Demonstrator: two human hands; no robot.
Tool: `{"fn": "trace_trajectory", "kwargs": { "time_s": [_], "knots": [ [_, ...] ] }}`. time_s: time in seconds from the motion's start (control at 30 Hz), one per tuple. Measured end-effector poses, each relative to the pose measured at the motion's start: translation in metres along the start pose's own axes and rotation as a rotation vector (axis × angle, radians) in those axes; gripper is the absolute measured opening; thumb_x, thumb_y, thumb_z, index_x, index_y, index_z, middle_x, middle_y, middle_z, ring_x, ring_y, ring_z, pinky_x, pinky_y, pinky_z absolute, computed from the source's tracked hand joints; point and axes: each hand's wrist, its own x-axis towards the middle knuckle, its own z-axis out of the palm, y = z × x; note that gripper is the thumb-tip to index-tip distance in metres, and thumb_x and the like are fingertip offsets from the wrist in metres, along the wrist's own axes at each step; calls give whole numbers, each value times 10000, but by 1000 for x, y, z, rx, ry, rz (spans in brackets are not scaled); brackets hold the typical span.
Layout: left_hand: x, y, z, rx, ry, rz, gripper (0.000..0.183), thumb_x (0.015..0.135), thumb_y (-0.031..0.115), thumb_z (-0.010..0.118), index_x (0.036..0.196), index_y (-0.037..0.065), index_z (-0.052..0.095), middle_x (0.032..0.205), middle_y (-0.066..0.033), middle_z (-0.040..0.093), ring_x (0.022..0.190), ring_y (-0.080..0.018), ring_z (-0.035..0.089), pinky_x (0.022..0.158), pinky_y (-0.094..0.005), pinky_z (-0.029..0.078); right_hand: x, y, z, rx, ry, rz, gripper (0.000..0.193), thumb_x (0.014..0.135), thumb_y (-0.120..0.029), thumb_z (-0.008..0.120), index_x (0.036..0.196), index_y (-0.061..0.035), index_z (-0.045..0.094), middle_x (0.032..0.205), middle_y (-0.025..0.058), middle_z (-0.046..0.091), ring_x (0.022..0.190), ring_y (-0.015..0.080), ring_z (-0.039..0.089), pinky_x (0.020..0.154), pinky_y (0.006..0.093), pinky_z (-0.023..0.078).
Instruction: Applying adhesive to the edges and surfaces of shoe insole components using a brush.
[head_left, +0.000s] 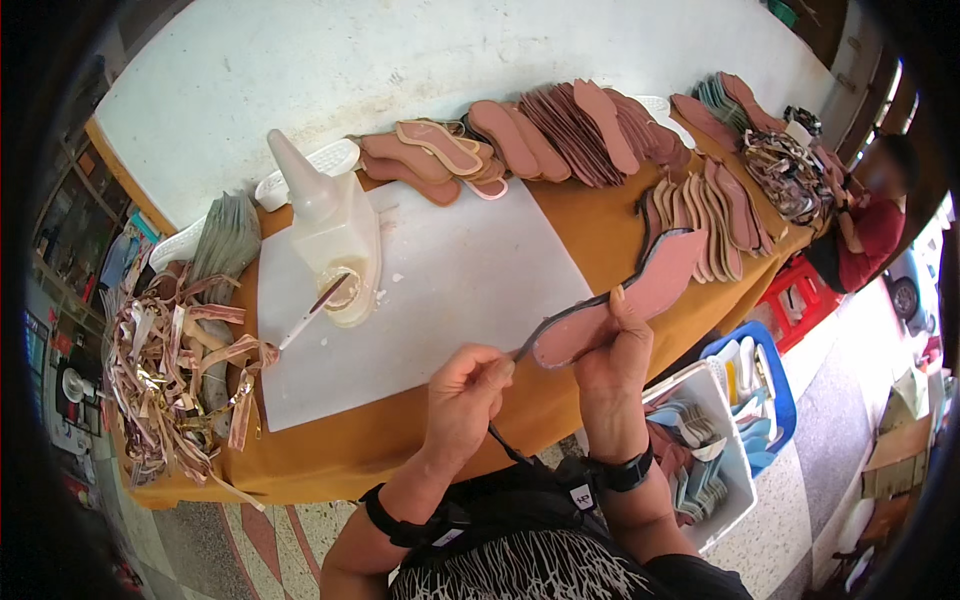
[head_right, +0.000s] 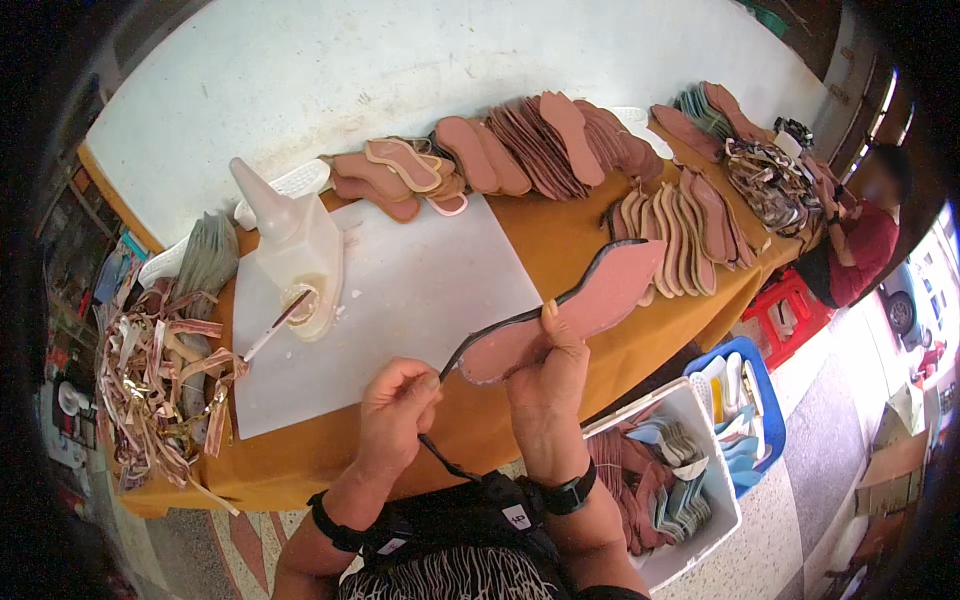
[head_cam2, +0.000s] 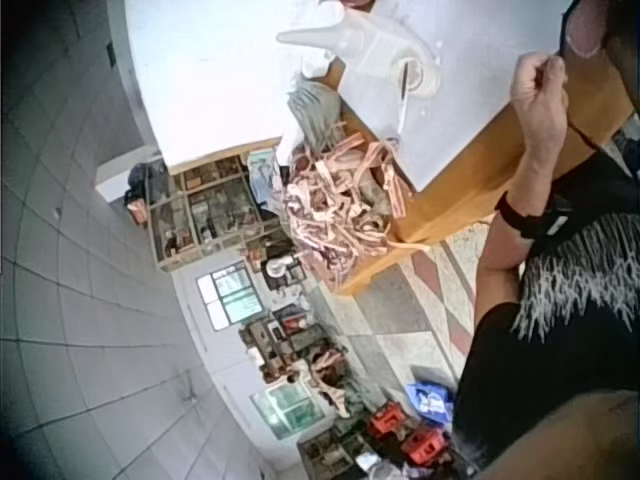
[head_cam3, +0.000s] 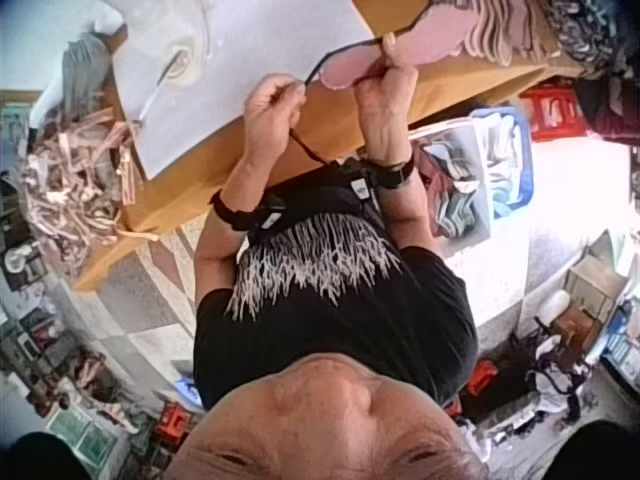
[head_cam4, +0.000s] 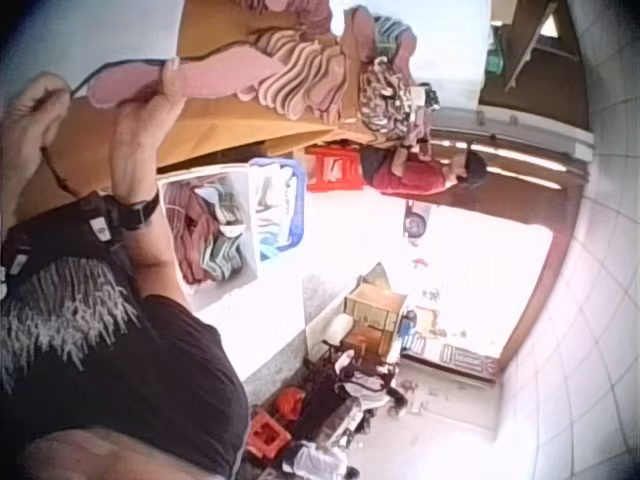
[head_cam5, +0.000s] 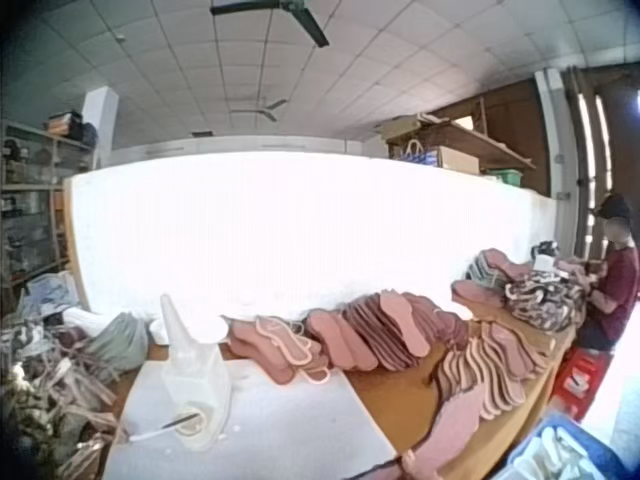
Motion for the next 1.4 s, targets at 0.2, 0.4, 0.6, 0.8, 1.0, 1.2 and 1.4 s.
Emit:
{"fn": "trace_trajectory", "kwargs": {
  "time_s": [0.2, 0.4, 0.6, 0.8, 1.0, 1.2, 1.4],
  "knots": [
    [7, 9, 0, -227, -67, -301, 151, 866, 139, 499, 886, -3, 546, 578, 23, 425, 426, -32, 309, 385, -186, 223, 2, 0, 4, 17, 32, -25, 143, 801, -163, 566, 875, -48, 523, 804, 57, 572, 775, 218, 566, 729, 391, 474],
    [9, 9, -3, -310, -126, -332, 97, 854, 123, 492, 815, 34, 499, 615, 5, 426, 413, -41, 287, 367, -186, 190, -2, -1, 2, 26, 43, -8, 159, 807, -163, 556, 903, -41, 520, 829, 61, 579, 796, 222, 569, 757, 378, 467],
    [9, 12, -3, -342, -47, -331, 111, 850, 126, 500, 770, 56, 469, 591, 4, 433, 407, -40, 296, 361, -187, 190, -2, -4, -1, -14, -27, 10, 150, 802, -143, 549, 901, -34, 520, 843, 74, 585, 823, 225, 572, 774, 381, 462],
    [9, 15, 0, -263, -53, -340, 78, 849, 106, 506, 848, 32, 530, 585, 23, 421, 418, -34, 281, 367, -187, 183, -10, 1, 2, -106, -83, -99, 128, 786, -121, 549, 877, -32, 528, 806, 74, 583, 761, 209, 563, 721, 344, 456],
    [9, 19, 0, -126, -105, -254, 90, 821, 71, 541, 875, -1, 552, 578, 36, 404, 429, -30, 287, 374, -191, 193, -13, 7, 4, -65, -67, -82, 97, 763, -110, 565, 817, -35, 539, 771, 60, 570, 728, 204, 549, 713, 337, 447],
    [9, 23, -2, -157, -11, -249, 111, 814, 93, 559, 821, -11, 596, 561, 38, 443, 446, -24, 330, 391, -182, 240, -12, 14, 1, -44, -103, -79, 105, 783, -140, 557, 805, -40, 539, 797, 70, 582, 771, 210, 556, 755, 353, 442],
    [11, 37, -21, 97, 107, 28, 58, 792, 40, 576, 777, -13, 595, 631, 33, 502, 566, -10, 393, 493, -165, 316, -15, -3, -7, -259, -428, 506, 271, 820, -263, 571, 922, -12, 556, 851, 67, 578, 816, 225, 549, 793, 384, 433]
  ]
}}
